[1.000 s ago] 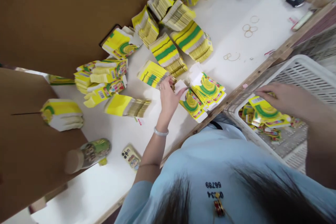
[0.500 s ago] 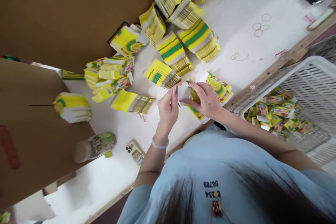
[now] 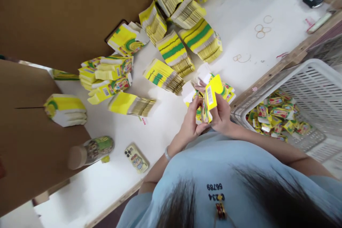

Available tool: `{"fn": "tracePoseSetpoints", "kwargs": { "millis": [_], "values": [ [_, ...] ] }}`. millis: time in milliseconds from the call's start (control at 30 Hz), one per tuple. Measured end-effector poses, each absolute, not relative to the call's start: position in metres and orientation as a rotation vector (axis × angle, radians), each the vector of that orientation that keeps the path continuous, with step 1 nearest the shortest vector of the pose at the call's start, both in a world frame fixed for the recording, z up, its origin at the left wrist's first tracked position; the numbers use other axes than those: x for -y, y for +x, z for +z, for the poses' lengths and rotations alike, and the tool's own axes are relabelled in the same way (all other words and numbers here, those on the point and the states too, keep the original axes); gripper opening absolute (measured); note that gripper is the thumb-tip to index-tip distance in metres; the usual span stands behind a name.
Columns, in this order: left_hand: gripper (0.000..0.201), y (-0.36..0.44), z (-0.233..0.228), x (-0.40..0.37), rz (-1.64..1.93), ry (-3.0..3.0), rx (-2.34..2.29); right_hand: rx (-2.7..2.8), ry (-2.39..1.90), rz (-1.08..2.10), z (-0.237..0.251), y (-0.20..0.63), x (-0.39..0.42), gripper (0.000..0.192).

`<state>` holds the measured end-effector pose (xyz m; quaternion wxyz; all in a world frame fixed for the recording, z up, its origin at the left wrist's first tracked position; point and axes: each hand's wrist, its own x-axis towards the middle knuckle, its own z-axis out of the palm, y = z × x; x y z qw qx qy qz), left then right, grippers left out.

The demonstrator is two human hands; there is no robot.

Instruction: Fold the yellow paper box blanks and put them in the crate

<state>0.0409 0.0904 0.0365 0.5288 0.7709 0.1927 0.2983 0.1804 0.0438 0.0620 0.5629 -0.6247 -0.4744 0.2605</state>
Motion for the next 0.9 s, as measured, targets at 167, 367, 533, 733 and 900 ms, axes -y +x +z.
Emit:
{"fn": "tracePoseSetpoints", "kwargs": {
  "millis": [167,367,533,733,900],
  "values": [
    [0.048,0.029,0.034,-0.084,0.785,1.758,-0.711,0.912,-1.448,0.55,0.06,0.179,-0.042,0.037],
    [0.05,0.028,0.025,-0.062,0.838,1.528,-0.845,0.793,-1.315,0.611,0.045,0.171,-0.028,0.045],
    [0.064,0.019,0.026,-0.055,0.758,1.396,-0.722,1.022,-1.332,0.716,0.038,0.188,-0.013,0.021],
    [0.028,0.011,0.031,-0.064,0.654,1.336,-0.592,1.162,-1.36,0.808,0.039,0.196,-0.005,0.029],
    [0.044,0.017,0.029,-0.064,0.725,1.379,-0.658,1.218,-1.333,0.723,0.032,0.202,-0.002,0.029]
  ]
}}
